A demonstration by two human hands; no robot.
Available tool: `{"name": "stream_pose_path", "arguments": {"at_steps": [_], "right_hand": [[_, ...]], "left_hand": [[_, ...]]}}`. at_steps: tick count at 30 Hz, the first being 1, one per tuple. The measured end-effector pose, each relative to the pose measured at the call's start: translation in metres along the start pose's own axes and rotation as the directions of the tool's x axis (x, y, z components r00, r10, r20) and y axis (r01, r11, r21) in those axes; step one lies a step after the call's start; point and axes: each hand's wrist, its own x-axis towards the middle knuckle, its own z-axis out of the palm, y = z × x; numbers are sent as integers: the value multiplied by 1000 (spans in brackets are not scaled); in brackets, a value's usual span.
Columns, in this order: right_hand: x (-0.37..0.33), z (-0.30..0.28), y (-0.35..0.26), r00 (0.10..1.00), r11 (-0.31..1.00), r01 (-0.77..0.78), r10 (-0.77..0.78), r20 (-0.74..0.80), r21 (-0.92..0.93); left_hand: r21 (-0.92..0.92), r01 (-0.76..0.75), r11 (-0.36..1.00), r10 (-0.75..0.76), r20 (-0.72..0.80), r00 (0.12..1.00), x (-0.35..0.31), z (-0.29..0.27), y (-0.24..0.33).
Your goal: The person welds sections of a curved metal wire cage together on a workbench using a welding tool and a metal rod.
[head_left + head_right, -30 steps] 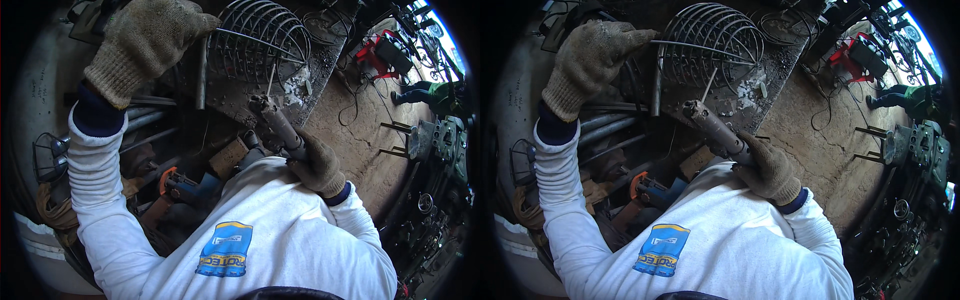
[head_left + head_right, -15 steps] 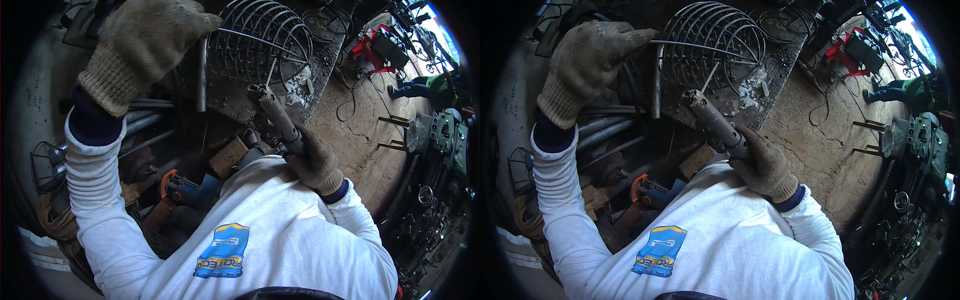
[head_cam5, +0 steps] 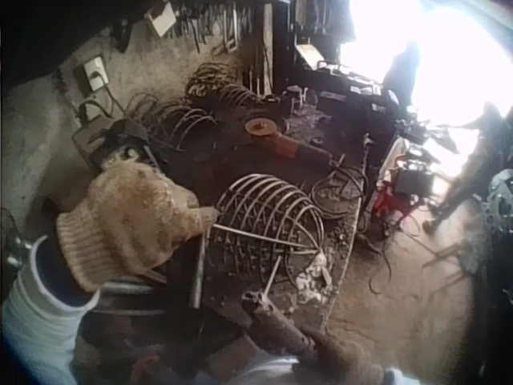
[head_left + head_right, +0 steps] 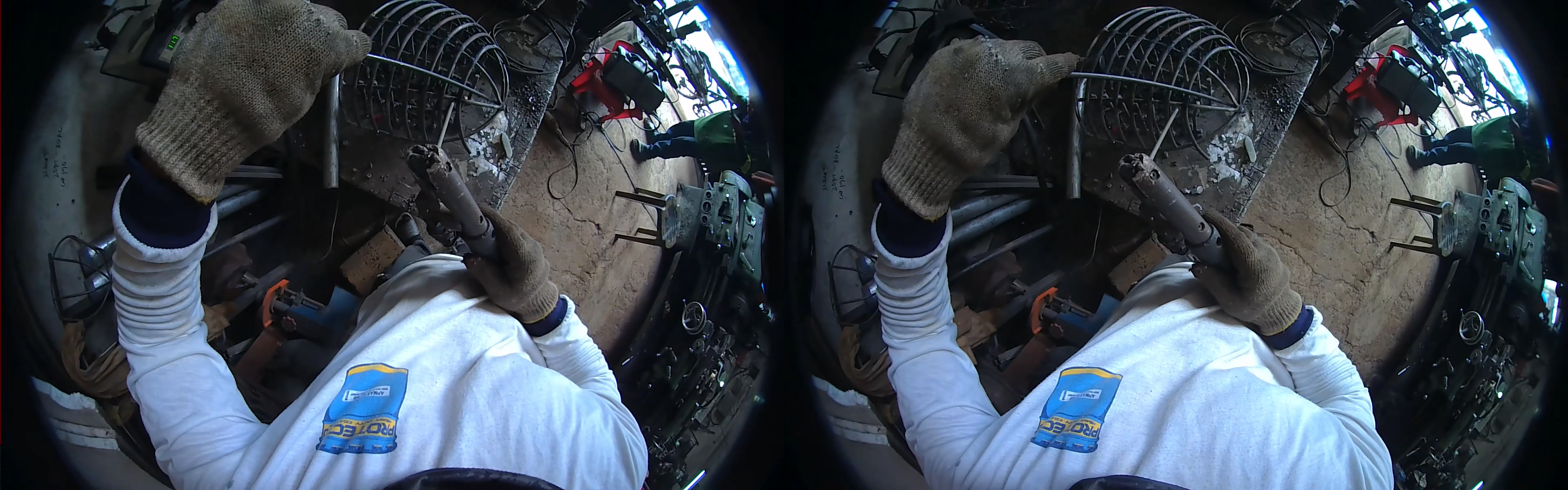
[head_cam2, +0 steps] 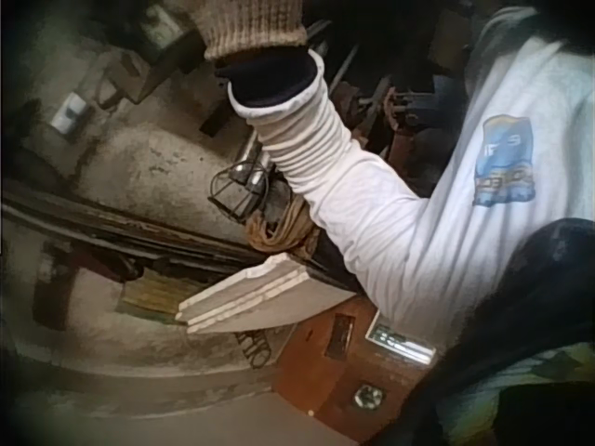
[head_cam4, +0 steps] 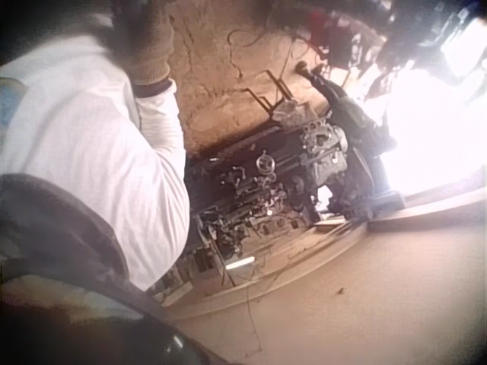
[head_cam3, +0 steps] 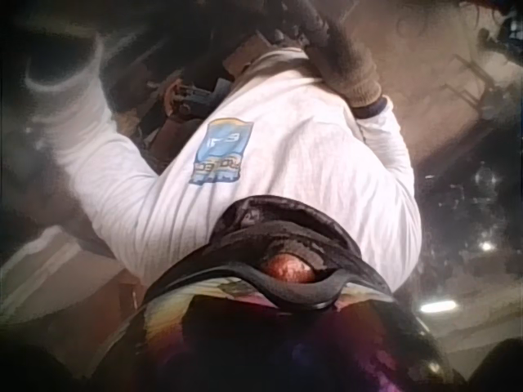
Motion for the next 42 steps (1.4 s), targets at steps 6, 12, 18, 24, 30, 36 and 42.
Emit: {"name": "stream_pose_path", "arguments": {"at_steps": [6,12,18,24,30,36,42], "right_hand": [[0,0,2,1000,1000,15,-15,-11,8],[2,1,3,1000,1000,2,-3,-16,-28],[4,3,3,1000,1000,-7,7,-23,-27],[1,7,8,995,997,17,-9,-99,78],[3,9,4,996,954,-23,49,-80,298],[11,4,-9,998,999,-32,34,-57,36],[2,4,-9,998,991,-50,53,27,-127]], "left_hand": [[16,-24,1000,24,-8,1000,-4,1,-3],[76,2,997,-4,35,999,-4,-1,0],[24,-40,999,41,-56,998,-9,3,-7],[151,-75,986,95,-128,987,-14,9,-6],[241,-77,967,142,-264,954,-27,24,-16],[137,-129,982,165,-295,941,-17,15,-11],[23,-142,990,143,-223,964,-14,5,-10]]}}
